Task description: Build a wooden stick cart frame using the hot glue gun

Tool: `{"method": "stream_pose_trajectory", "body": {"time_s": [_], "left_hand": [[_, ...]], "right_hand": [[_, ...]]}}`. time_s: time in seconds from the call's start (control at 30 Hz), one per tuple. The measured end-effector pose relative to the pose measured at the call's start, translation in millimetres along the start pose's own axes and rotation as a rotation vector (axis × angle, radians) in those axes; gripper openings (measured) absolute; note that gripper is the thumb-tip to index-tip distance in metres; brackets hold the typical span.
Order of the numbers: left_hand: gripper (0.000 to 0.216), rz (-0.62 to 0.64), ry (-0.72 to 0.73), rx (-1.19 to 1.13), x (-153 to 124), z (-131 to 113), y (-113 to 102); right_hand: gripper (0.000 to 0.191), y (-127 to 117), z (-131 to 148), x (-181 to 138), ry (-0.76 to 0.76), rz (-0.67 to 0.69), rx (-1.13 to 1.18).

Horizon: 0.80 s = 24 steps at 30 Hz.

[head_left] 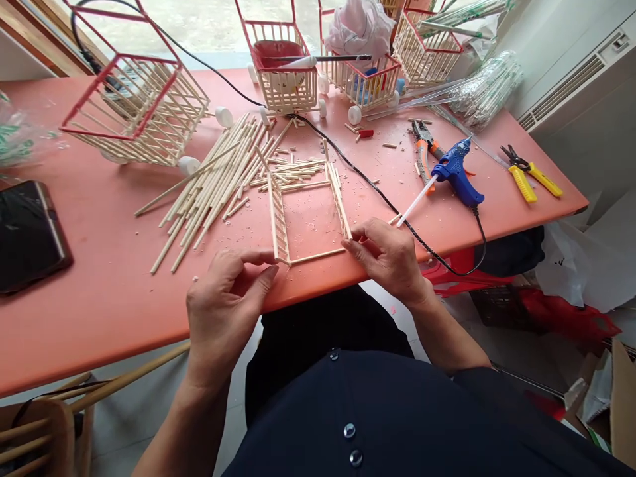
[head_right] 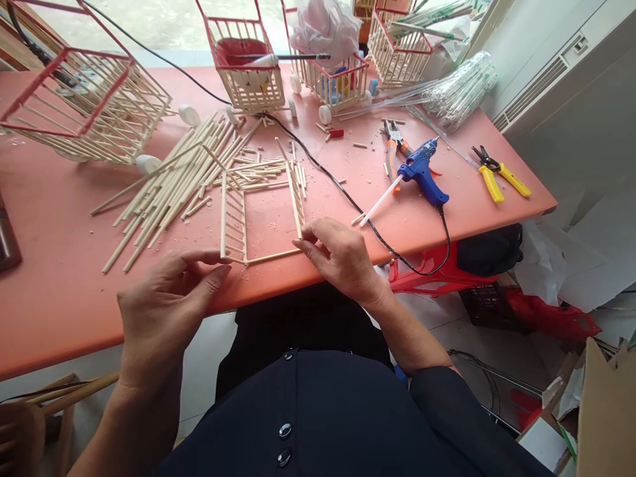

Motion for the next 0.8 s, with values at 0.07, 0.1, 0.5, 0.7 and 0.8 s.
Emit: {"method": "stream_pose_trajectory", "body": {"time_s": [0.07,0.1,0.5,0.7,0.8], "left_hand": [[0.011,-0.100,0.112,0.063,-5,-8,-5],[0.014,-0.181,0.211,0.094,-9,-14,-8],[0.043,0.036,0.730,0.256,-19,-65,29],[0.039,-0.206,0.517,0.286,-39,-39,-9],[0.036,-0.131,0.479,0.310,-44,-22,-13]], "right_hand": [[0.019,-1,0,0,0.004,0.003,-0.005],[0.019,-1,-1,0,0.003,0.001,-0.008],[0.024,-7,-3,-3,0.031,0.034,-0.004],[0.021,-20,-9,-11,0.061,0.000,-0.028],[0.018,-20,-10,-12,0.023,-0.020,-0.026]]}}
Point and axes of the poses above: each hand's wrist, its own x-axis towards the middle knuckle, its own y-axis out of the palm, z = x × y, the point moved 3 cm from there along x, towards the middle knuckle, and after that the axes turned 5 degrees about y, right-handed, at the moved point
